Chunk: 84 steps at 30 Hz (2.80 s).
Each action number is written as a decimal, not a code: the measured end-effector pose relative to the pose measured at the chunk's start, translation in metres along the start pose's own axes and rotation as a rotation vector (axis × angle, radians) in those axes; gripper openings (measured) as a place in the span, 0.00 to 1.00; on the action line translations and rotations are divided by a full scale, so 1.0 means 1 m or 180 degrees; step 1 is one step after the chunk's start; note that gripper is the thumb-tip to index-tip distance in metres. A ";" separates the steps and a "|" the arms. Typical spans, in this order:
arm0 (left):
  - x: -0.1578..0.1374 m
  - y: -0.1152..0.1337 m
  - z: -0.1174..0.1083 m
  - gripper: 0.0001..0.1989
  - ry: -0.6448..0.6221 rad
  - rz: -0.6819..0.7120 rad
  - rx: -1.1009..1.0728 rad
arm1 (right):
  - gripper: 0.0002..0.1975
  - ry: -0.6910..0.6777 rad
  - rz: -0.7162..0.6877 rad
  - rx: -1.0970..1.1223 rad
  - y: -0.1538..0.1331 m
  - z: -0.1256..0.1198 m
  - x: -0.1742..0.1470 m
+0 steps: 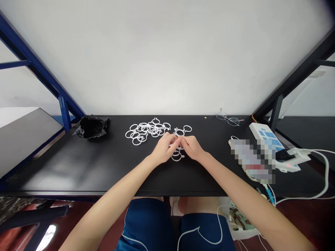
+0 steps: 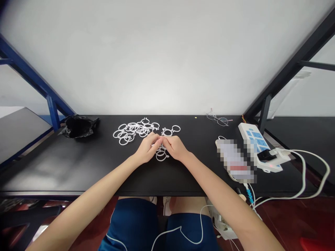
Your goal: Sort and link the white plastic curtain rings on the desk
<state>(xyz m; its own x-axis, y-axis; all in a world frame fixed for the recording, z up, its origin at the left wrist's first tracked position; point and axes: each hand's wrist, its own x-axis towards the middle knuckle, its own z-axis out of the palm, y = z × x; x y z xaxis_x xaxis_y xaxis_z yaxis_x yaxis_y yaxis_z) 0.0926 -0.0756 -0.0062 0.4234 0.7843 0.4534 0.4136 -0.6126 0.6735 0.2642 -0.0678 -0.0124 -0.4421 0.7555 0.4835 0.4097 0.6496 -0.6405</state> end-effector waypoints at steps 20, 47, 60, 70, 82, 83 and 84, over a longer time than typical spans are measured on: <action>0.001 -0.019 0.003 0.16 -0.0318 -0.0761 0.1048 | 0.05 0.0507 0.0700 -0.0557 0.038 -0.006 0.004; -0.001 -0.019 0.003 0.11 -0.0120 -0.0403 0.1208 | 0.08 0.0834 0.0638 -0.0250 0.036 -0.004 0.006; 0.006 -0.023 0.007 0.20 0.0407 -0.0439 -0.1028 | 0.04 0.0714 -0.0161 0.0327 0.019 0.006 0.005; 0.007 -0.027 0.008 0.21 0.0425 -0.0412 -0.1247 | 0.10 0.0639 -0.0071 0.0367 0.011 0.005 0.004; 0.004 -0.021 0.004 0.17 0.0209 -0.0023 -0.0550 | 0.07 0.0950 -0.0280 -0.0071 0.008 0.002 0.004; 0.004 -0.021 0.003 0.17 0.0187 -0.0022 -0.0488 | 0.07 0.1003 -0.0278 -0.0120 0.008 0.002 0.004; 0.004 -0.020 0.003 0.16 0.0159 -0.0026 -0.0438 | 0.06 0.1051 -0.0261 -0.0150 0.009 0.001 0.004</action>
<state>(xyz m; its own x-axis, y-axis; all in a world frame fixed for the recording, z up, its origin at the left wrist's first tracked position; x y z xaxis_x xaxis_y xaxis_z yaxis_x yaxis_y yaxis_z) 0.0882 -0.0604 -0.0192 0.3785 0.7952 0.4737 0.3010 -0.5897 0.7495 0.2646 -0.0592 -0.0167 -0.1962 0.6825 0.7041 0.4233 0.7066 -0.5670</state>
